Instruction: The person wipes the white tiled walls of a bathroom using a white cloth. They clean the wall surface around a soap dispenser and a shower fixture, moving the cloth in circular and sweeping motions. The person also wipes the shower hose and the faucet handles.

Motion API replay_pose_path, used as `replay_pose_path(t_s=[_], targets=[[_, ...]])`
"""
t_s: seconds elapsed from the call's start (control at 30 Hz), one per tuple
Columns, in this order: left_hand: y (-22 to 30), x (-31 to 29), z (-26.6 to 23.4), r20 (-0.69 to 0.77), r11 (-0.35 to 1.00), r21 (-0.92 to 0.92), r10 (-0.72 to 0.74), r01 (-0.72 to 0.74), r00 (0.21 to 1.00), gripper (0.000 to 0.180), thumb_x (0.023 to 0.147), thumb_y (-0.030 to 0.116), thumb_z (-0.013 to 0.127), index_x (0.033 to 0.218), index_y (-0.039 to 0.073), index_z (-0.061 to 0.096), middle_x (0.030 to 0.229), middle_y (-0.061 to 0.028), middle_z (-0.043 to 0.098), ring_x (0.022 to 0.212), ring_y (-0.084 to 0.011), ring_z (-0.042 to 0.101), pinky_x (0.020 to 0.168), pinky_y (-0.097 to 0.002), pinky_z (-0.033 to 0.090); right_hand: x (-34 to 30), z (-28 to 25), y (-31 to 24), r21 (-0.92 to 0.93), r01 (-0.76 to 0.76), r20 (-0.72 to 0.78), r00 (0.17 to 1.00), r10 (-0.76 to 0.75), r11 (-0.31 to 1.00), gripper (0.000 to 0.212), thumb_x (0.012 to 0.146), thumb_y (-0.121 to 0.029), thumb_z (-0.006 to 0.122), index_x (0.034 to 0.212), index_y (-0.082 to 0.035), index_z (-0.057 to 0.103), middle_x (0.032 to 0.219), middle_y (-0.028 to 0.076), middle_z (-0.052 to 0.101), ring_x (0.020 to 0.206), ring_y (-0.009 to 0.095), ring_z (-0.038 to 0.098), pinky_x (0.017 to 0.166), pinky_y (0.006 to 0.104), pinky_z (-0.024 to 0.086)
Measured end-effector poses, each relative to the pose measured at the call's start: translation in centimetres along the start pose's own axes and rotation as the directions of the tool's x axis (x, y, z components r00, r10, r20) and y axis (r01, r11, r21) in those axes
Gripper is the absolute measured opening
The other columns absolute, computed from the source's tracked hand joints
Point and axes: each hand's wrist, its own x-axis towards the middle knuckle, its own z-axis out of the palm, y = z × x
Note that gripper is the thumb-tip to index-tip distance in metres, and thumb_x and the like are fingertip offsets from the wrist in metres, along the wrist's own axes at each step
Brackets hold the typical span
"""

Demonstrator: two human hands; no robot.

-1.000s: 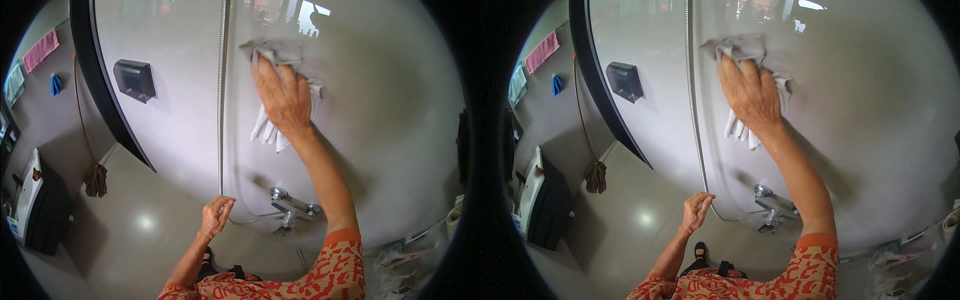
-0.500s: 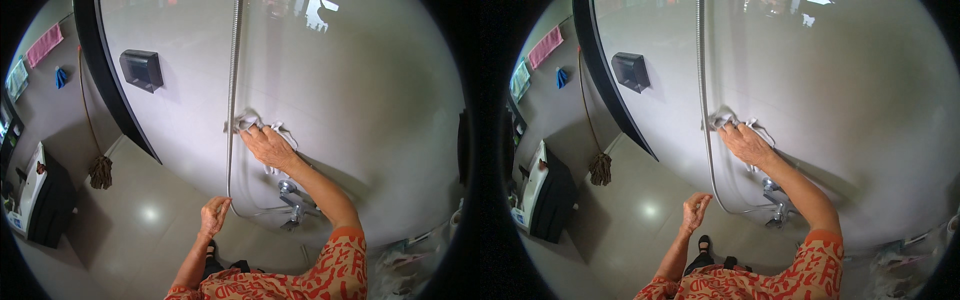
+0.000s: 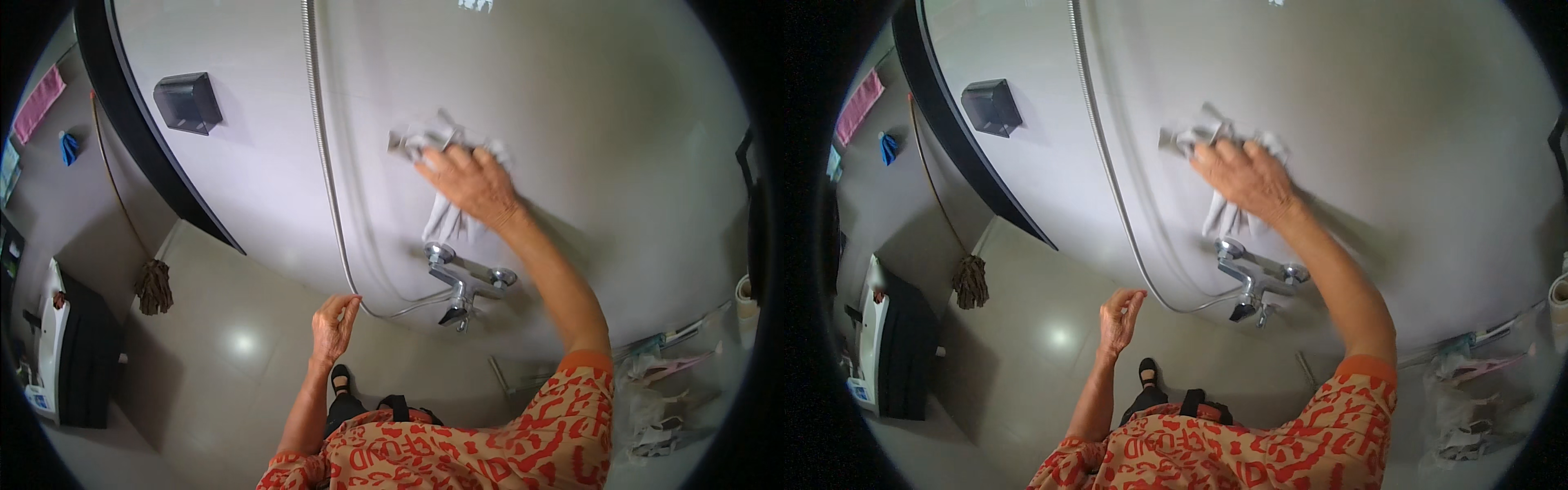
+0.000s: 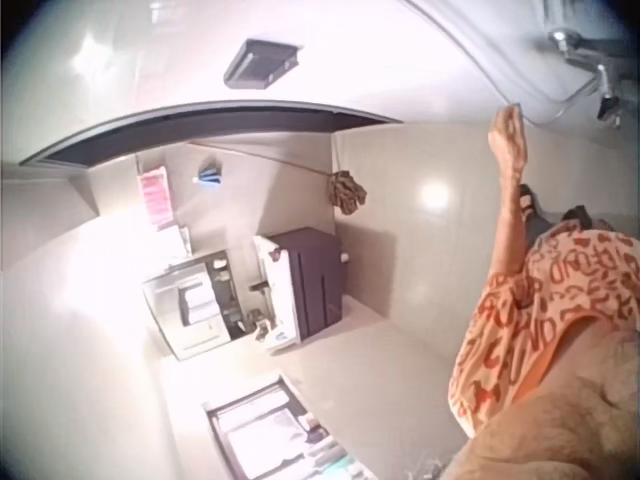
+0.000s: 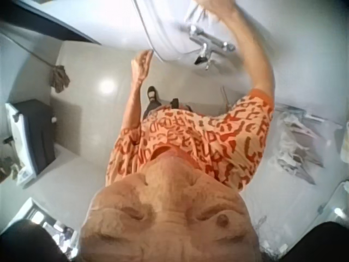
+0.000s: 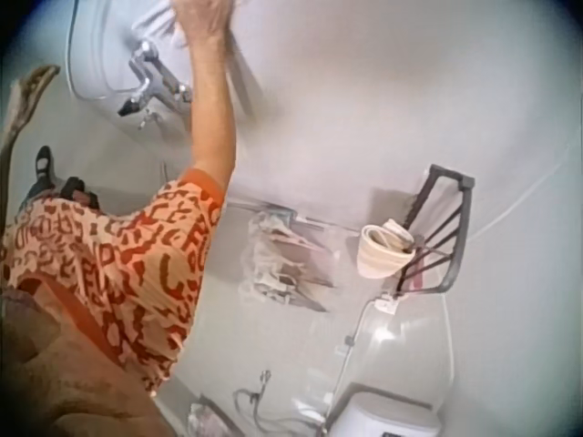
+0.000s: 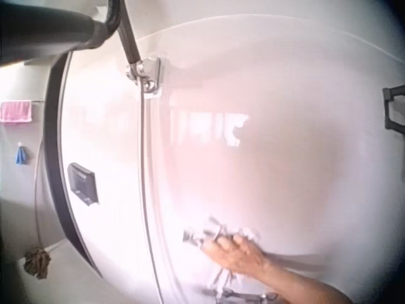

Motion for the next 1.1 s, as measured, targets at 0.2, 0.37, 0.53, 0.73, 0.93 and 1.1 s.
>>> replay_pose_path(t_s=[0.2, 0.37, 0.53, 0.73, 0.93, 1.1], targets=[[0.2, -1.2, 0.6, 0.029, 0.999, 0.0, 0.032, -0.032, 0.999, 0.009, 0.086, 0.013, 0.063, 0.09, 0.005, 0.066, 0.082, -0.0087, 0.065, 0.072, -0.0252, 0.062, 0.065, -0.0336, 0.048, 1.2, -2.8, 7.0, -0.133, -0.37, -0.325, 0.893, 0.312, 0.92, 0.027, 0.079, -0.02, 0.062, 0.105, -0.025, 0.068, 0.116, -0.004, 0.05, 0.098, 0.018, 0.046, 0.076, 0.0317, 0.036], [-0.9, -2.1, 0.8, -0.009, 0.998, 0.052, -0.021, 0.022, 1.0, 0.007, 0.084, 0.01, 0.064, 0.09, 0.006, 0.065, 0.082, -0.008, 0.065, 0.072, -0.0246, 0.062, 0.064, -0.033, 0.048, 4.5, -1.7, 6.4, -0.188, -0.613, -0.581, 0.699, 0.417, 0.767, 0.036, 0.069, -0.008, 0.072, 0.103, -0.018, 0.069, 0.103, -0.001, 0.052, 0.09, 0.021, 0.048, 0.071, 0.0334, 0.043], [-1.3, -2.5, 2.6, 0.027, 0.998, 0.062, -0.035, 0.034, 0.999, 0.007, 0.082, 0.008, 0.065, 0.09, 0.006, 0.065, 0.082, -0.0078, 0.065, 0.072, -0.0246, 0.062, 0.063, -0.033, 0.048, 5.5, 1.0, 1.9, -0.14, -0.55, -0.458, 0.773, 0.438, 0.823, 0.035, 0.071, -0.017, 0.069, 0.106, -0.019, 0.067, 0.109, 0.0, 0.05, 0.095, 0.021, 0.046, 0.072, 0.0343, 0.038], [-1.4, -2.8, 4.1, 0.06, 0.997, 0.06, -0.051, 0.048, 0.997, 0.008, 0.082, 0.008, 0.065, 0.089, 0.006, 0.065, 0.082, -0.008, 0.065, 0.072, -0.0254, 0.062, 0.063, -0.0337, 0.049, 3.4, 2.9, -4.5, -0.01, -0.285, -0.149, 0.948, 0.28, 0.958, 0.031, 0.072, -0.019, 0.063, 0.103, -0.014, 0.063, 0.114, -0.001, 0.047, 0.103, 0.018, 0.039, 0.075, 0.034, 0.034], [-1.5, -2.8, 4.5, 0.048, 0.991, 0.105, -0.089, 0.084, 0.995, 0.008, 0.083, 0.012, 0.065, 0.089, 0.006, 0.065, 0.082, -0.0084, 0.065, 0.073, -0.0258, 0.063, 0.064, -0.0345, 0.049, -1.5, 1.8, -5.0, 0.249, 0.051, 0.208, 0.972, -0.105, 0.967, 0.028, 0.076, -0.015, 0.06, 0.104, -0.01, 0.057, 0.114, -0.004, 0.043, 0.107, 0.014, 0.034, 0.082, 0.0302, 0.031], [-0.2, -3.1, 5.5, 0.06, 0.996, 0.055, -0.074, 0.071, 0.995, 0.008, 0.083, 0.012, 0.064, 0.09, 0.007, 0.066, 0.082, -0.008, 0.064, 0.073, -0.0243, 0.063, 0.064, -0.0337, 0.048, -4.6, 0.6, -5.1, 0.23, 0.215, 0.231, 0.935, -0.267, 0.949, 0.029, 0.081, -0.018, 0.058, 0.109, -0.011, 0.056, 0.112, -0.005, 0.044, 0.104, 0.011, 0.037, 0.083, 0.0295, 0.032]])
